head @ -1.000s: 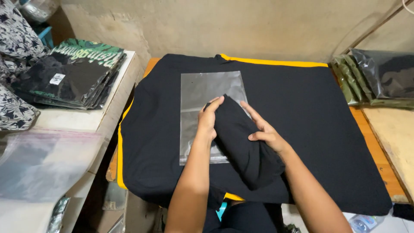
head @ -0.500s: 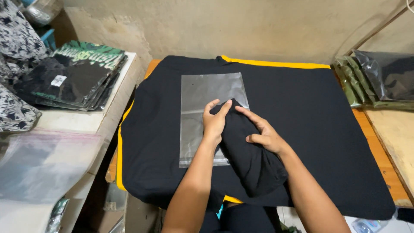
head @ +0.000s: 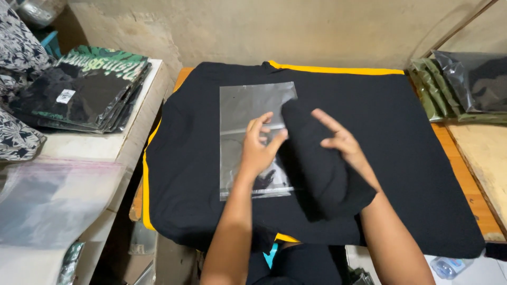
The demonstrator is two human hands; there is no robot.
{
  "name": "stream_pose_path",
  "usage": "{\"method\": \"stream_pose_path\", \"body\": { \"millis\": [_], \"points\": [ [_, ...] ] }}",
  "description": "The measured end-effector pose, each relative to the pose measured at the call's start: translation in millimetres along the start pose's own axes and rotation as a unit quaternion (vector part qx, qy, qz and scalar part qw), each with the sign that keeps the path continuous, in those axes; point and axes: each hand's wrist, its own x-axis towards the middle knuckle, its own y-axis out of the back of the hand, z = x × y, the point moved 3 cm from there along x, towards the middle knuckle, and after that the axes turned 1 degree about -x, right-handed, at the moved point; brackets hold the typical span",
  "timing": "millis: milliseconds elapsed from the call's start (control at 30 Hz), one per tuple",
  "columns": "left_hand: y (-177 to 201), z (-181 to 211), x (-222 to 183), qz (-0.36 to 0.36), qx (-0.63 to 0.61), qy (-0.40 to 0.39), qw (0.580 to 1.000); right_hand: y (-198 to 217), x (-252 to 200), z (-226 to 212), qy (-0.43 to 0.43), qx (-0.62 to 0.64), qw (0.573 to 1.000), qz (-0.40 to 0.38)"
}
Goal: The person folds a black t-shirt, places it into a clear plastic bag, and sets it aside. They then fold another black t-shirt on a yellow surface and place it on a stack of packaged shirts.
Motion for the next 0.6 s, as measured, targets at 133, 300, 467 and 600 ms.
{"method": "stream_pose_path", "body": {
  "millis": [133,300,467,600],
  "points": [
    [44,15,-47,-0.153,0.263,-0.094,0.948,-8,-22,-41,-0.086,0.185,0.975,0.090],
    [53,-5,-72,-0.188,0.379,-0.084,0.902,-22,-26,-58,0.009,0.139,0.986,0.090],
    [28,-30,-45,-0.106,0.451,-0.171,0.870,-10,-26,-47,0.015,0.216,0.974,0.070],
    [10,-38,-12,0.040,0.540,-0.239,0.806,-7,-28,-35,-0.035,0.294,0.953,0.066]
  ]
}}
